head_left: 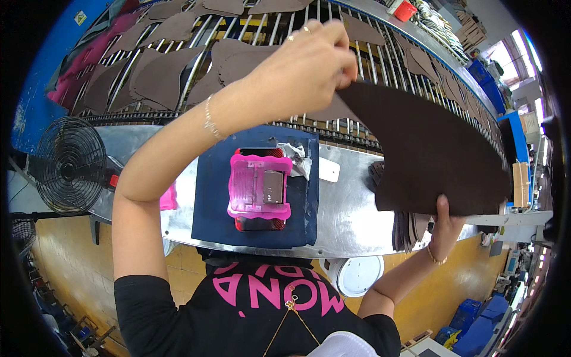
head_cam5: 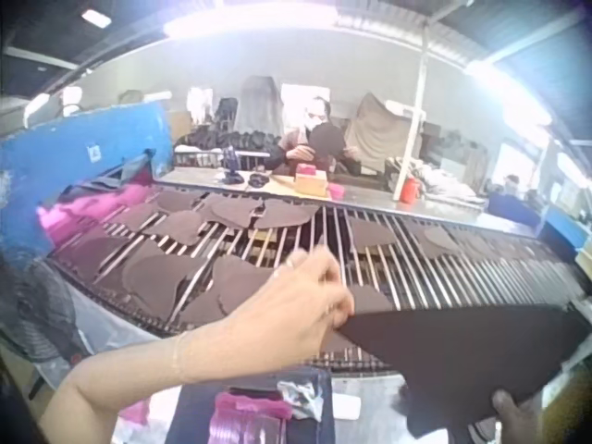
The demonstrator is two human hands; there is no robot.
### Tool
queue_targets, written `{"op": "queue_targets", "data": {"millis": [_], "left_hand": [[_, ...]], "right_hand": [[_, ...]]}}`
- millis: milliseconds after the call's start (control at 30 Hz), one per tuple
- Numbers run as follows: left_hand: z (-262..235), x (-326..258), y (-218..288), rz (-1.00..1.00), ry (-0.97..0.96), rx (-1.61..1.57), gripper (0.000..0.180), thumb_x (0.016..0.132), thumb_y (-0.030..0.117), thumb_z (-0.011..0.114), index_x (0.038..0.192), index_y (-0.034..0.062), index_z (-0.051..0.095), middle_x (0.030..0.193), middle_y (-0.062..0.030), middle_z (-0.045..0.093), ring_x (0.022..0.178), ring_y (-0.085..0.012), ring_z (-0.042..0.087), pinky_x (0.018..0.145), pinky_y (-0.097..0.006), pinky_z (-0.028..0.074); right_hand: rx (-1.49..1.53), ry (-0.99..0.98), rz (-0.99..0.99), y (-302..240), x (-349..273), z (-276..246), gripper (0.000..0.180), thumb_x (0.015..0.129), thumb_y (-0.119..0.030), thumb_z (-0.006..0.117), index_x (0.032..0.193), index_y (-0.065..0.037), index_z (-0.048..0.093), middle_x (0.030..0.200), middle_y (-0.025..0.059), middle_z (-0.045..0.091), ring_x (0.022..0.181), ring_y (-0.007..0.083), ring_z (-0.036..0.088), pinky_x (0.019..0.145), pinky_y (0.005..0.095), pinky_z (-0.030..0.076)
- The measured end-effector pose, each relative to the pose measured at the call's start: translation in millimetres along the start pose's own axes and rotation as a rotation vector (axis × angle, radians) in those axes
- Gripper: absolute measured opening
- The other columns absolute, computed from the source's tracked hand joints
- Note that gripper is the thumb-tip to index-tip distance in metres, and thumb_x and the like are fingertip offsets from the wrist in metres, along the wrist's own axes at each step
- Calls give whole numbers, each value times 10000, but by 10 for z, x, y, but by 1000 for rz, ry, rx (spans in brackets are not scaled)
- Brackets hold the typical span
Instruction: The person repeatedly picks brown fabric pieces from a conveyor belt and stacks them on a table. The person handles the pieces one at a time, placing them in a neat pile.
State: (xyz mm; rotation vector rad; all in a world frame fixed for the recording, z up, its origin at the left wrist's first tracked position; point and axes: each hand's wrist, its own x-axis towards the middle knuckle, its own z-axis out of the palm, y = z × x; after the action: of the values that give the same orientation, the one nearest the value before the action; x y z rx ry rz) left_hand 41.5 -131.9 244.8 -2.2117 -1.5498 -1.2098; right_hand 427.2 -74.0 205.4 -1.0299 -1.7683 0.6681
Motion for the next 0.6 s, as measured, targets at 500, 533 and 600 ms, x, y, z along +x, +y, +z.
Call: {"op": "queue_targets", "data": {"millis": [500,533,600], "left_hand": [[-714,-1372,-263,-718,111,-108,415,806,197,695,1183,105,547,1111,-50,490,931,-169,499,789,-285,425],[-730,-1472,-263,-747,114,-111,421,806,194,695,1188,103,545,1114,-48,489,928,-162,498,785,-281,425],[-739,-1666,-258,-819,115,-119,432,805,186,697,1198,99,539,1122,-44,487,921,-148,496,777,-273,423]], "right_hand": [[695,-253,694,1515,988,2650,252,927,-67,540,1160,-74,445,887,71,589,615,163,599,518,253,526],[707,-259,686,1570,1006,2719,286,921,-41,528,1178,-65,404,890,82,585,626,186,610,508,263,532],[658,-225,731,1604,1009,2835,289,922,-51,539,1176,-67,403,869,68,595,632,174,615,502,254,532]]}}
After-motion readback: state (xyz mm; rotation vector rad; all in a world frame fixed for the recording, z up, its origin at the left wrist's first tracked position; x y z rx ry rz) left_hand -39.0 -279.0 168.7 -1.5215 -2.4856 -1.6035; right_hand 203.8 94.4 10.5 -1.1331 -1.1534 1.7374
